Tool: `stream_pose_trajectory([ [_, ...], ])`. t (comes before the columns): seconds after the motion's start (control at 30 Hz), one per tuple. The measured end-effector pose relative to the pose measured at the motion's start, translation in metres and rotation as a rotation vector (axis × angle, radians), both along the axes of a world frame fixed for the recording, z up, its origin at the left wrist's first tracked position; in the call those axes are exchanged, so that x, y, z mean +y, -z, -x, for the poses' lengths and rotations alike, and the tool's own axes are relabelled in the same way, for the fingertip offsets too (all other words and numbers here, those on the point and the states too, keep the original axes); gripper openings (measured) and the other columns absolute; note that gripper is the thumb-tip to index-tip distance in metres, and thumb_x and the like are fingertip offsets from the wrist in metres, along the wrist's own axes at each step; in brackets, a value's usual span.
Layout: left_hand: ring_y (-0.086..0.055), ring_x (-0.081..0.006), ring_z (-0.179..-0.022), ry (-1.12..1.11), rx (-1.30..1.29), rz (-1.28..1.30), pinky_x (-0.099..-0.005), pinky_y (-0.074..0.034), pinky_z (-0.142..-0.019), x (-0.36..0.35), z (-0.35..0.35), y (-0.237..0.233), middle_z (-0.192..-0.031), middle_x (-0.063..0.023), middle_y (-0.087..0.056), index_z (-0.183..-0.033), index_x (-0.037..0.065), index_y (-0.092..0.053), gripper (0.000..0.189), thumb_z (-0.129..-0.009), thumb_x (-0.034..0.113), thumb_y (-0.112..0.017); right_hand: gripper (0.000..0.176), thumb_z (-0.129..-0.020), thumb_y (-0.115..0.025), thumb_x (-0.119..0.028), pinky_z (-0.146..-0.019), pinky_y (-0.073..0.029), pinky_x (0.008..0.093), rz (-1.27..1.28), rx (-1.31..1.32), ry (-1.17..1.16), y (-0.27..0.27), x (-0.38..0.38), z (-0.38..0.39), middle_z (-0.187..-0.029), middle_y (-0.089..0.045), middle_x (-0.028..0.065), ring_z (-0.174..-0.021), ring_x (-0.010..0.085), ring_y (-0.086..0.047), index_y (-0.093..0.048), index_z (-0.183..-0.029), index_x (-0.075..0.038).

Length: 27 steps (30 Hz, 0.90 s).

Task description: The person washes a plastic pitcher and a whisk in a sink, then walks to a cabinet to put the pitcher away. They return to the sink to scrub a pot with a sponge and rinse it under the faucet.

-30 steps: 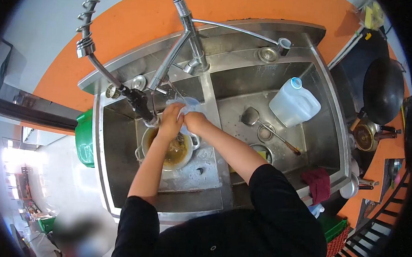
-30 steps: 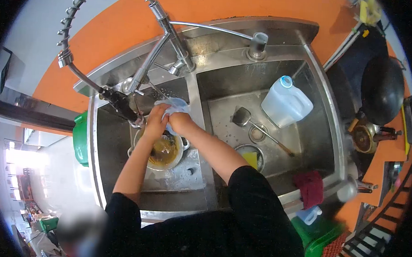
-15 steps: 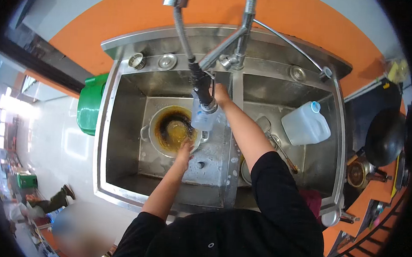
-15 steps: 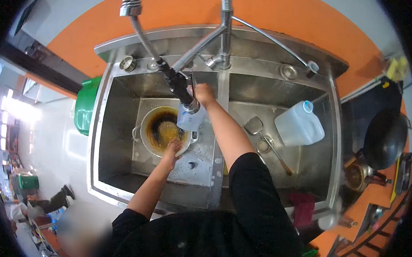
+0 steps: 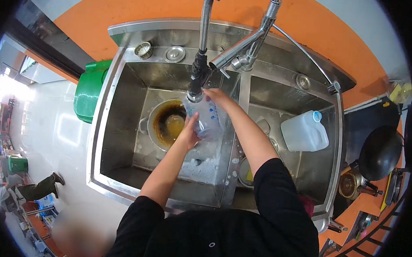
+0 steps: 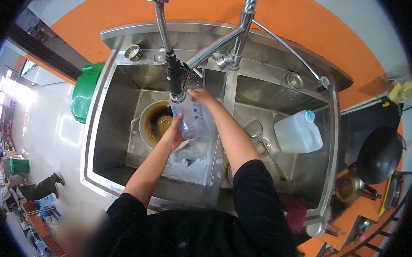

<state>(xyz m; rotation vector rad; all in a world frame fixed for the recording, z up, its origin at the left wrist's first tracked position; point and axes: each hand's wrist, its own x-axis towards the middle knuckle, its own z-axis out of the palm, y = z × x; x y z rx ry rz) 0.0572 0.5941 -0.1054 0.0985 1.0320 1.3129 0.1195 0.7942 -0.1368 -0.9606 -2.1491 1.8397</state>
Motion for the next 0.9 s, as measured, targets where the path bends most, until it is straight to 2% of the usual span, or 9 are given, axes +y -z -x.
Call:
stream_pose_trajectory([
  [0.1,-0.039,-0.025,-0.119,-0.091,0.353,0.067,-0.0435,-0.032,-0.097,0.016,-0.002,-0.019,-0.134,-0.0106,-0.035,-0.139,0.011,-0.016,0.084,-0.076,0.039,-0.064,0.034,-0.08,-0.056,-0.036,-0.063,-0.043,0.031,-0.211,0.06,-0.01,0.024,0.007,0.003,-0.073,-0.061,0.0079,-0.065,0.0176,-0.055,-0.06,-0.088,-0.003],
  [0.3,-0.04,-0.0276,-0.119,-0.119,0.969,-0.211,-0.0369,-0.038,-0.092,0.043,0.013,0.038,-0.136,-0.0162,-0.031,-0.139,0.012,-0.013,0.1,-0.064,0.024,-0.078,0.028,-0.08,-0.059,-0.028,-0.073,-0.044,0.0299,-0.448,0.219,-0.135,-0.046,0.014,-0.025,-0.086,-0.06,0.0077,-0.079,0.0141,-0.056,-0.06,-0.093,-0.004],
  [0.43,-0.045,-0.0304,-0.115,0.032,1.315,-0.268,-0.0364,-0.04,-0.09,0.05,0.004,0.021,-0.131,-0.0179,-0.037,-0.132,0.008,-0.03,0.091,-0.058,0.021,-0.08,0.021,-0.082,-0.059,-0.02,-0.072,-0.045,0.0261,0.006,0.179,-0.376,-0.081,0.015,-0.045,-0.088,-0.063,0.0095,-0.08,0.0135,-0.059,-0.06,-0.095,-0.002],
  [0.5,-0.052,-0.0322,-0.105,-0.042,1.377,-0.391,-0.0364,-0.043,-0.086,0.054,-0.006,-0.006,-0.118,-0.0161,-0.05,-0.121,0.006,-0.042,0.076,-0.056,0.018,-0.081,0.022,-0.083,-0.058,-0.018,-0.074,-0.046,0.0261,-0.056,-0.036,-0.433,-0.085,0.018,-0.048,-0.088,-0.063,0.0081,-0.081,0.0135,-0.059,-0.059,-0.097,-0.002],
  [0.6,-0.053,-0.0327,-0.102,-0.122,1.429,-0.357,-0.0364,-0.044,-0.084,0.057,-0.006,0.007,-0.11,-0.0155,-0.054,-0.119,0.006,-0.043,0.074,-0.056,0.016,-0.08,0.022,-0.084,-0.057,-0.017,-0.073,-0.046,0.0256,-0.045,-0.004,-0.377,-0.073,0.017,-0.054,-0.086,-0.064,0.0072,-0.078,0.0133,-0.06,-0.06,-0.1,-0.002],
  [0.63,-0.047,-0.0265,-0.113,-0.018,1.522,-0.39,-0.0326,-0.035,-0.095,0.054,-0.004,-0.003,-0.124,-0.0142,-0.048,-0.132,0.003,-0.03,0.084,-0.063,0.015,-0.077,0.023,-0.084,-0.057,-0.017,-0.073,-0.046,0.0257,0.008,0.044,-0.312,-0.071,0.011,-0.058,-0.087,-0.065,0.0074,-0.078,0.0131,-0.06,-0.06,-0.1,-0.001],
  [0.73,-0.054,-0.0301,-0.103,0.112,1.243,-0.073,-0.035,-0.041,-0.088,0.048,0.019,0.085,-0.114,-0.0162,-0.054,-0.119,0.004,-0.046,0.055,-0.07,0.015,-0.069,0.021,-0.084,-0.056,-0.017,-0.072,-0.046,0.0274,-0.178,-0.03,-0.195,-0.076,-0.014,-0.064,-0.091,-0.065,0.0074,-0.078,0.0152,-0.061,-0.06,-0.103,-0.009],
  [0.8,-0.052,-0.0288,-0.105,0.339,1.003,-0.025,-0.0328,-0.039,-0.091,0.033,0.039,0.121,-0.118,-0.0164,-0.051,-0.124,0.004,-0.043,0.052,-0.077,0.018,-0.061,0.023,-0.084,-0.054,-0.017,-0.072,-0.047,0.029,-0.418,-0.152,-0.139,-0.084,-0.028,-0.065,-0.094,-0.065,0.0071,-0.078,0.0176,-0.062,-0.061,-0.105,-0.017],
  [0.9,-0.049,-0.0243,-0.111,0.314,0.626,-0.001,-0.0324,-0.036,-0.093,0.016,0.041,0.107,-0.123,-0.0149,-0.049,-0.133,0.005,-0.031,0.057,-0.084,0.027,-0.052,0.025,-0.083,-0.053,-0.021,-0.072,-0.047,0.034,-0.9,-0.387,-0.338,-0.073,-0.035,-0.063,-0.092,-0.065,0.0061,-0.081,0.0245,-0.061,-0.06,-0.107,-0.024],
])
